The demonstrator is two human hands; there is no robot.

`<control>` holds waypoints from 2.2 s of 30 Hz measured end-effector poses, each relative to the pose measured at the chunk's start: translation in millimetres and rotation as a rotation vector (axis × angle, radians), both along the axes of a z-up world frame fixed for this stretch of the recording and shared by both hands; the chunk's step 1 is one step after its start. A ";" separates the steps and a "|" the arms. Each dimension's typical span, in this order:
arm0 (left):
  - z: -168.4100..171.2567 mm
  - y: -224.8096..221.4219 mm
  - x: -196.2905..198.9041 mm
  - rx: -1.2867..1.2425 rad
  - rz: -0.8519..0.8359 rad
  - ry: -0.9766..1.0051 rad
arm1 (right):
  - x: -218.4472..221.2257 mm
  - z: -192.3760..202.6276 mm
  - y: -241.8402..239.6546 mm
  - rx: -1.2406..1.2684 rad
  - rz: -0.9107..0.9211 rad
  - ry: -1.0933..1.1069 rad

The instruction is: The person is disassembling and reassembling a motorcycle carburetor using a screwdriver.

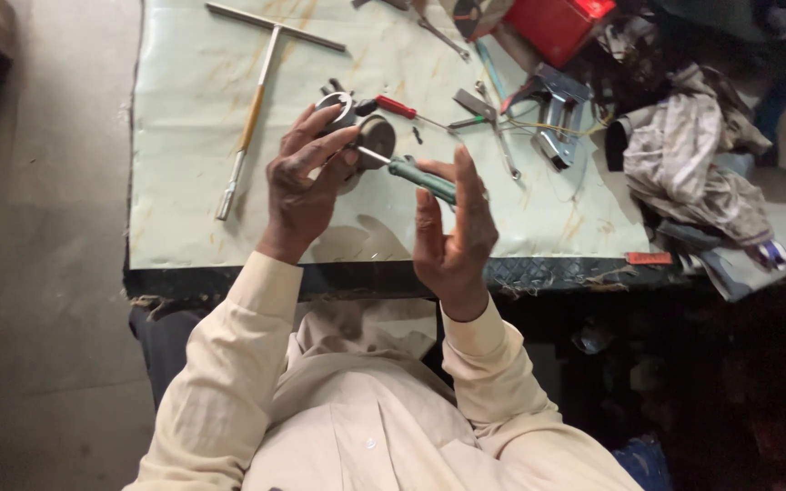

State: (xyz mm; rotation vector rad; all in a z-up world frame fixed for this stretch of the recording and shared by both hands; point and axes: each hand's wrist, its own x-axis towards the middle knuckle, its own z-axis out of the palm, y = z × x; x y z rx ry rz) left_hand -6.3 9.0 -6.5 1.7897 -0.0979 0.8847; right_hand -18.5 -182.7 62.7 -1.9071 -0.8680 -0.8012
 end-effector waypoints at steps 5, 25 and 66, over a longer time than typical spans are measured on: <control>2.0 -0.5 -1.2 -0.029 -0.018 -0.013 | -2.2 -2.8 1.1 -0.039 -0.076 -0.009; 0.9 0.4 1.6 -0.044 0.035 0.039 | -4.7 -10.3 3.0 0.008 -0.069 0.048; -5.1 0.8 4.4 -0.110 -0.004 0.052 | -5.6 -19.3 1.6 -0.043 -0.071 0.055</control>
